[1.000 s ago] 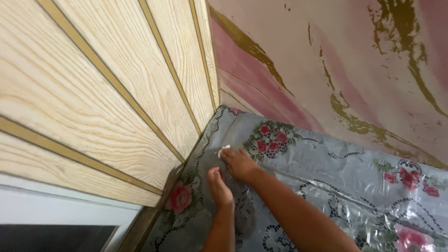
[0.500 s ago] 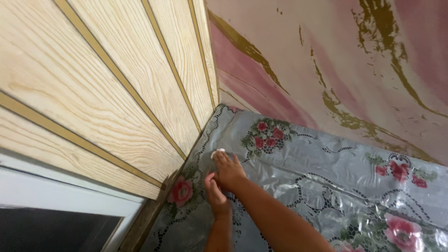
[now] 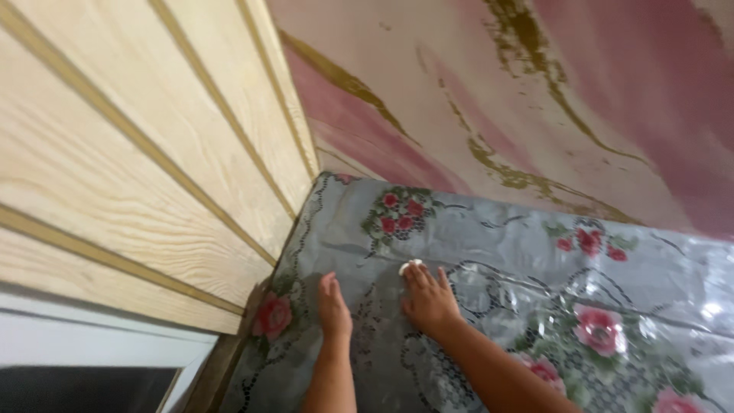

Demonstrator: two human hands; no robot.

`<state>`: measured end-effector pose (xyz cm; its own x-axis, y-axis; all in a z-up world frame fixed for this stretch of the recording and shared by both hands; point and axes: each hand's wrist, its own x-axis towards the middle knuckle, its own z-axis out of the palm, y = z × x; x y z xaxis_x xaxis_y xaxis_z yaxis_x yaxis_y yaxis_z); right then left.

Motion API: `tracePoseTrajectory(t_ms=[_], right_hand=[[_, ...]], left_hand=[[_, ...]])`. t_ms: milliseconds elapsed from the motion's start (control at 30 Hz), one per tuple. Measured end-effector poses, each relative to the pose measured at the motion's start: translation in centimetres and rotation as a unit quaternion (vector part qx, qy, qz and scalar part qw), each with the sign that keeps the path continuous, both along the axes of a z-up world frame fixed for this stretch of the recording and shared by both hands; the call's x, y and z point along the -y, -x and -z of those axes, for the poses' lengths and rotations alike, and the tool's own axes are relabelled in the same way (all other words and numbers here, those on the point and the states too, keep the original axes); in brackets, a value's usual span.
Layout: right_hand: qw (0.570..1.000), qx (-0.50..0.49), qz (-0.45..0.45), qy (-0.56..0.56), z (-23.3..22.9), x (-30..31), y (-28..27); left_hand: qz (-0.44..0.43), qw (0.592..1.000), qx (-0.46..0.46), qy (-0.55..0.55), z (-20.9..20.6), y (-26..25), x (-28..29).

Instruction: The person wipes a floral-patterned table surface with a white tissue, moving methodically across the tabletop. The person occasionally repositions a tissue box on the table while continuing to wipe different areas.

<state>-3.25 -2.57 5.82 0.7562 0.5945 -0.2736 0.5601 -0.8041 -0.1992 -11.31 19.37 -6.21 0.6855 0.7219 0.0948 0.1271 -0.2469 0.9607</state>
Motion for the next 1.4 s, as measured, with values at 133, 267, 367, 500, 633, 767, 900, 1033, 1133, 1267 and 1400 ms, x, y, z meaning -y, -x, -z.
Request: tracePoseTrajectory(t_ms=[133,267,367,500,633,767,900,1033,1133,1267,1400], right_hand=[[0.997,0.052,0.058,-0.027,1.0,6.3,0.3],[0.986,0.073,0.147,-0.041,2.2,13.2,0.3],[0.970,0.141,0.189,-0.064,3.6,18.6,0.5],[0.940,0.198,0.239,-0.145,5.3,24.0,-0.4],[0.953,0.108,0.175,0.221,5.2,25.8,-4.1],[0.875,0.205,0.394,-0.193,4.9,25.4,-5.9],[0.912,0.124,0.368,-0.136,7.7,19.2,-9.1],[0.972,0.182,0.145,0.046,10.7,10.0,-10.8],[0.968,0.152,0.173,-0.104,10.0,4.6,-9.8],[0.974,0.071,0.152,-0.155,6.4,-0.7,-7.0],[0.996,0.070,-0.012,-0.053,3.7,-0.3,-4.0]], left_hand=[[0.000,1.000,-0.021,0.003,-0.3,-0.4,-0.4],[-0.003,0.996,-0.084,-0.012,-2.3,-0.9,1.3],[0.036,0.993,-0.091,-0.061,-4.1,-1.4,4.8],[0.150,0.982,-0.114,-0.012,-5.3,-1.9,10.7],[0.217,0.952,-0.107,-0.186,-5.4,-2.0,13.5],[0.204,0.958,-0.146,-0.138,-5.5,-2.0,13.2],[0.194,0.970,-0.134,-0.065,-5.3,-1.9,12.7],[0.196,0.970,-0.130,-0.052,-4.9,-2.3,12.3],[0.196,0.970,-0.138,-0.028,-4.0,-2.3,11.8],[0.167,0.979,-0.113,0.029,-2.9,-2.3,11.1],[0.145,0.984,-0.060,0.082,-3.0,-2.1,11.0]])
